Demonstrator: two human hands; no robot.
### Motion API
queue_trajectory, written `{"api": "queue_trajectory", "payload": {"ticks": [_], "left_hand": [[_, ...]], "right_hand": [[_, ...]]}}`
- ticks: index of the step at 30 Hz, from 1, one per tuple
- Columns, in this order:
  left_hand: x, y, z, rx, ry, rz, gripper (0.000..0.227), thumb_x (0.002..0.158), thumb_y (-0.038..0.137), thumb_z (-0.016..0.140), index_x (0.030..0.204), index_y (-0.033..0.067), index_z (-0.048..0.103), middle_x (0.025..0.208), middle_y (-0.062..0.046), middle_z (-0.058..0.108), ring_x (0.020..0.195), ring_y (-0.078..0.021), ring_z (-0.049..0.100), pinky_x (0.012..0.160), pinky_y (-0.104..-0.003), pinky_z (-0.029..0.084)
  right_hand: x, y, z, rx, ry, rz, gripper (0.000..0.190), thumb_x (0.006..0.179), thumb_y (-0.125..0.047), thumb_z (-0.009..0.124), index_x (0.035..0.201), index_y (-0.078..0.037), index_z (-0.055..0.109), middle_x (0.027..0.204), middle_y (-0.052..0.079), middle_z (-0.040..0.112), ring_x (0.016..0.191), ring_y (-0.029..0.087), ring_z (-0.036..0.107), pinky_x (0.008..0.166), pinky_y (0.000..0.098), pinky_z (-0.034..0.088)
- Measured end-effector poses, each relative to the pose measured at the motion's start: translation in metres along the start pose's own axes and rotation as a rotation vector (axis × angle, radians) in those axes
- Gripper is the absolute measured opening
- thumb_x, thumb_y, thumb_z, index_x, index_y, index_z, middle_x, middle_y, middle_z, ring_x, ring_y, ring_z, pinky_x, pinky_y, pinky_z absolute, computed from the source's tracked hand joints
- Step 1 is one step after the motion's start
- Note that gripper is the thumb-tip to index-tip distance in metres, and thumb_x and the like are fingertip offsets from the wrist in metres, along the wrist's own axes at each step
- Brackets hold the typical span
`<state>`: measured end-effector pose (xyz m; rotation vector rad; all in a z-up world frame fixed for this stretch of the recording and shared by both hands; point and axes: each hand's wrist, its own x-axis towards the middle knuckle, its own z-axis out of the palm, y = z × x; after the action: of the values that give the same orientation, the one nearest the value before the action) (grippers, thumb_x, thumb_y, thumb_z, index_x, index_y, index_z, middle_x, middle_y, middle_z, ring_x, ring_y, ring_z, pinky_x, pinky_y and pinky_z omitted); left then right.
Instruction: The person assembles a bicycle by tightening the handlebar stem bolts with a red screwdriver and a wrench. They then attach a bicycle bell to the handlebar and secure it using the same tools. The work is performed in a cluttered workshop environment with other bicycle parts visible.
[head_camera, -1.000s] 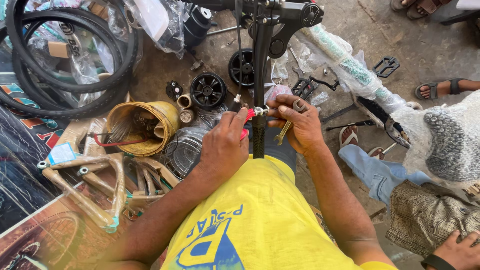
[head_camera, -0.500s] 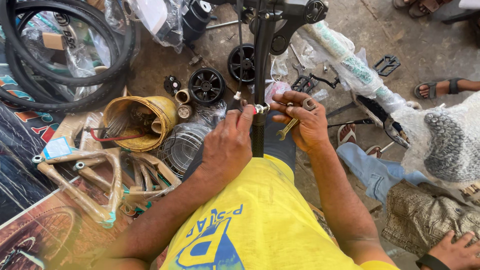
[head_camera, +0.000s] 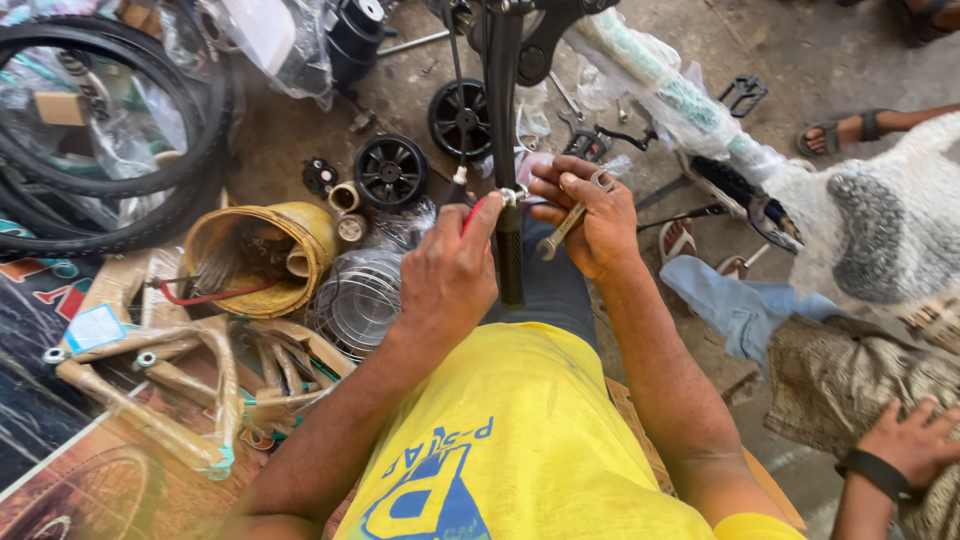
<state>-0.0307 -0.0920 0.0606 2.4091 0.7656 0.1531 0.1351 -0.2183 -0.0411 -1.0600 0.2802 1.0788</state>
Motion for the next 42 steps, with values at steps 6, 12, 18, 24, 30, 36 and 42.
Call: {"api": "queue_trajectory", "payload": {"ticks": [6,12,18,24,30,36,42], "left_hand": [[-0.004,0.002,0.007,0.008,0.086,-0.006,0.045,0.093,0.007,0.068,0.137,0.0127,0.061,0.107,-0.013,0.061,0.089,-0.0325,0.07,0.07,-0.044,0.057],[-0.015,0.016,0.015,0.15,0.082,-0.008,0.049,0.089,0.004,0.066,0.138,0.0097,0.062,0.105,-0.015,0.062,0.086,-0.0342,0.069,0.068,-0.045,0.057],[0.004,0.007,-0.007,0.03,-0.025,-0.018,0.042,0.089,0.005,0.066,0.131,0.0065,0.065,0.103,-0.019,0.067,0.084,-0.0378,0.07,0.069,-0.048,0.057],[0.02,0.015,-0.011,0.038,-0.122,-0.088,0.037,0.084,0.009,0.069,0.121,0.004,0.067,0.097,-0.022,0.072,0.089,-0.0408,0.071,0.076,-0.051,0.055],[0.027,0.024,0.0,0.222,-0.232,-0.159,0.019,0.09,0.004,0.064,0.108,0.0005,0.06,0.096,-0.022,0.072,0.088,-0.0382,0.073,0.075,-0.047,0.058],[0.022,0.023,0.005,0.195,-0.157,-0.147,0.018,0.09,0.006,0.065,0.107,0.001,0.061,0.095,-0.022,0.072,0.087,-0.0389,0.073,0.075,-0.048,0.058],[0.033,0.016,-0.016,0.077,-0.278,-0.265,0.024,0.084,0.016,0.074,0.1,0.0009,0.066,0.093,-0.025,0.071,0.094,-0.043,0.069,0.083,-0.051,0.054]], "right_hand": [[-0.006,-0.011,0.006,-0.063,-0.087,0.062,0.036,0.091,0.007,0.049,0.126,0.011,0.057,0.124,0.024,0.068,0.108,0.035,0.074,0.087,0.0428,0.064],[-0.004,-0.007,0.0,-0.153,-0.143,0.09,0.032,0.097,-0.002,0.059,0.128,0.006,0.06,0.119,0.02,0.07,0.1,0.028,0.074,0.082,0.0396,0.065],[0.012,0.004,-0.001,-0.183,-0.152,0.038,0.027,0.101,-0.009,0.069,0.122,0.006,0.067,0.095,0.014,0.072,0.078,0.02,0.07,0.063,0.0325,0.059],[0.005,0.016,0.01,-0.068,-0.171,0.042,0.023,0.098,-0.009,0.071,0.117,0.003,0.069,0.09,0.01,0.071,0.07,0.015,0.066,0.052,0.0285,0.051],[-0.005,0.015,0.014,-0.224,-0.191,-0.089,0.027,0.1,-0.013,0.071,0.121,0.004,0.07,0.081,0.011,0.068,0.057,0.015,0.06,0.046,0.0271,0.048],[-0.007,0.018,0.012,-0.165,-0.219,-0.104,0.028,0.1,-0.009,0.067,0.124,0.005,0.069,0.08,0.009,0.066,0.059,0.014,0.059,0.047,0.027,0.048],[0.006,0.004,0.003,-0.264,-0.267,-0.038,0.028,0.098,-0.006,0.069,0.123,0.007,0.067,0.087,0.008,0.067,0.066,0.013,0.061,0.051,0.0261,0.046]]}}
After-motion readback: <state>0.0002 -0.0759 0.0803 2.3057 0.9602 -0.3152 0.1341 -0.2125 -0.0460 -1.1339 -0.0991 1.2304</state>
